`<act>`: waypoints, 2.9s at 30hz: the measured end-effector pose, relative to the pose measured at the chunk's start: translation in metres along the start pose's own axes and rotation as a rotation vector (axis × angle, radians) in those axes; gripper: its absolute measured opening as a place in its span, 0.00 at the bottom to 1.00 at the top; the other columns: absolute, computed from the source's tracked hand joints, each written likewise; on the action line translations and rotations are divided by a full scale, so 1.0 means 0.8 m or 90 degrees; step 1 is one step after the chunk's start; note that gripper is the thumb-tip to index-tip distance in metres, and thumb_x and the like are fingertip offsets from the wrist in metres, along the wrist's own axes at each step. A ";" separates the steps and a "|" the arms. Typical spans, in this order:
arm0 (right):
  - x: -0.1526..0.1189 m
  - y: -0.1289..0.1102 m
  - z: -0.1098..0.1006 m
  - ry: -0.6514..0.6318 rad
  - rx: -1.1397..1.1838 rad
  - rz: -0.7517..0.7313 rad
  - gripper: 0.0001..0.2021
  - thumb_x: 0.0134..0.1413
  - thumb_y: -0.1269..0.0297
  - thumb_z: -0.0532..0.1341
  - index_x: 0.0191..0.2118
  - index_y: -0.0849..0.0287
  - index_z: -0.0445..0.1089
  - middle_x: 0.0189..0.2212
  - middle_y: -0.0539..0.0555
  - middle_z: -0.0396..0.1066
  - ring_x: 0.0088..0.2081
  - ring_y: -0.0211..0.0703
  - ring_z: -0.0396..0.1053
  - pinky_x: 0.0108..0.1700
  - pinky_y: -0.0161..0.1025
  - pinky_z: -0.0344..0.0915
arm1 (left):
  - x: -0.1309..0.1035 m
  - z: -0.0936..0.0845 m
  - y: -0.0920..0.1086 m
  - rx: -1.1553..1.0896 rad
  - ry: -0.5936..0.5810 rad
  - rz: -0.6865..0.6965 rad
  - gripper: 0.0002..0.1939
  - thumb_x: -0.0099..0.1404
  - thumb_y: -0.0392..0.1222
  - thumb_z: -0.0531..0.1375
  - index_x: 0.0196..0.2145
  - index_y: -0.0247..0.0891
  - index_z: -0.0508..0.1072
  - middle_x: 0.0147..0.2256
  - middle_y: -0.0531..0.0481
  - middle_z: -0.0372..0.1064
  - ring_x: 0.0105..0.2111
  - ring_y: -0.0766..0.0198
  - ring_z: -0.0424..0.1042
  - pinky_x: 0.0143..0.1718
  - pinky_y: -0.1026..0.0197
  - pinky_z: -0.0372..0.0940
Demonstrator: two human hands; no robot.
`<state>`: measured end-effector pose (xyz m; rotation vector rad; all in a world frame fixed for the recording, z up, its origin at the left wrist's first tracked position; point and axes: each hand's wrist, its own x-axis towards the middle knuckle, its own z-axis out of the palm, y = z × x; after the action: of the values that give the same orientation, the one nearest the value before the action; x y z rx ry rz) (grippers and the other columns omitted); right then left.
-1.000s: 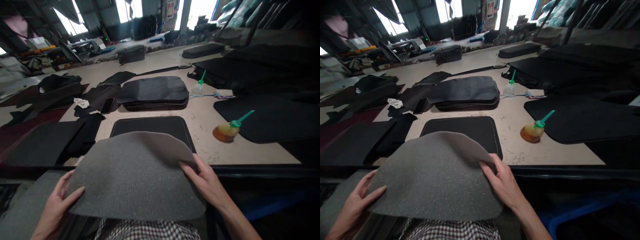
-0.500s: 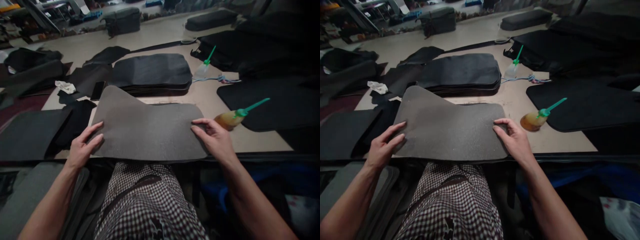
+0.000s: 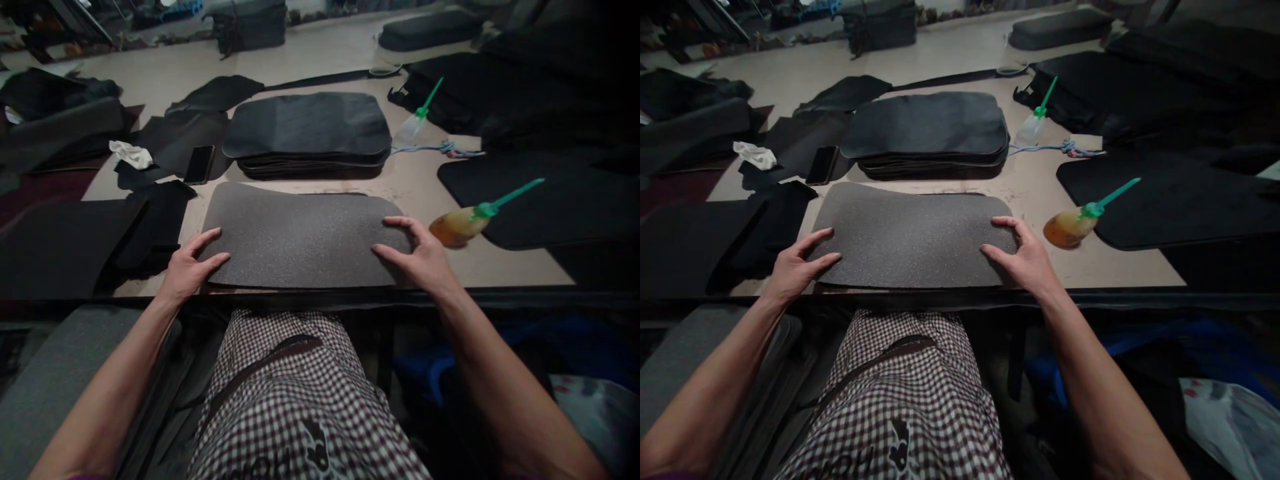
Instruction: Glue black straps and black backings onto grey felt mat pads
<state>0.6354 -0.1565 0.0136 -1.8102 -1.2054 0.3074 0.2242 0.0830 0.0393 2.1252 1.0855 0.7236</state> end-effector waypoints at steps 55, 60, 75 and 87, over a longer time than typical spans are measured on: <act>-0.005 0.028 0.024 -0.078 -0.243 -0.109 0.29 0.60 0.38 0.60 0.61 0.47 0.65 0.53 0.65 0.72 0.51 0.70 0.72 0.50 0.62 0.70 | -0.011 0.011 -0.049 0.184 -0.009 0.158 0.21 0.69 0.46 0.65 0.58 0.39 0.75 0.53 0.40 0.75 0.57 0.49 0.69 0.60 0.43 0.65; -0.003 0.035 0.026 -0.069 -0.265 -0.101 0.34 0.58 0.31 0.57 0.60 0.49 0.66 0.52 0.65 0.73 0.49 0.67 0.73 0.48 0.60 0.71 | -0.010 0.012 -0.052 0.207 -0.008 0.165 0.22 0.68 0.47 0.66 0.58 0.37 0.75 0.52 0.40 0.76 0.54 0.50 0.67 0.59 0.45 0.64; -0.003 0.042 0.030 -0.031 -0.328 -0.196 0.38 0.64 0.30 0.48 0.58 0.60 0.68 0.48 0.68 0.72 0.51 0.65 0.72 0.52 0.57 0.69 | -0.013 0.012 -0.057 0.285 -0.047 0.090 0.22 0.71 0.51 0.62 0.60 0.44 0.74 0.71 0.37 0.54 0.71 0.45 0.50 0.68 0.37 0.51; -0.002 0.046 0.035 -0.014 -0.357 -0.319 0.20 0.71 0.51 0.54 0.59 0.54 0.71 0.68 0.64 0.58 0.65 0.67 0.59 0.62 0.66 0.61 | 0.001 0.069 0.058 0.312 -0.099 0.215 0.33 0.78 0.56 0.48 0.72 0.38 0.52 0.74 0.36 0.45 0.74 0.53 0.45 0.71 0.44 0.49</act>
<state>0.6391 -0.1460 -0.0312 -1.8712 -1.8345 -0.3315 0.2866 0.0466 0.0381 2.7775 0.8936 0.4551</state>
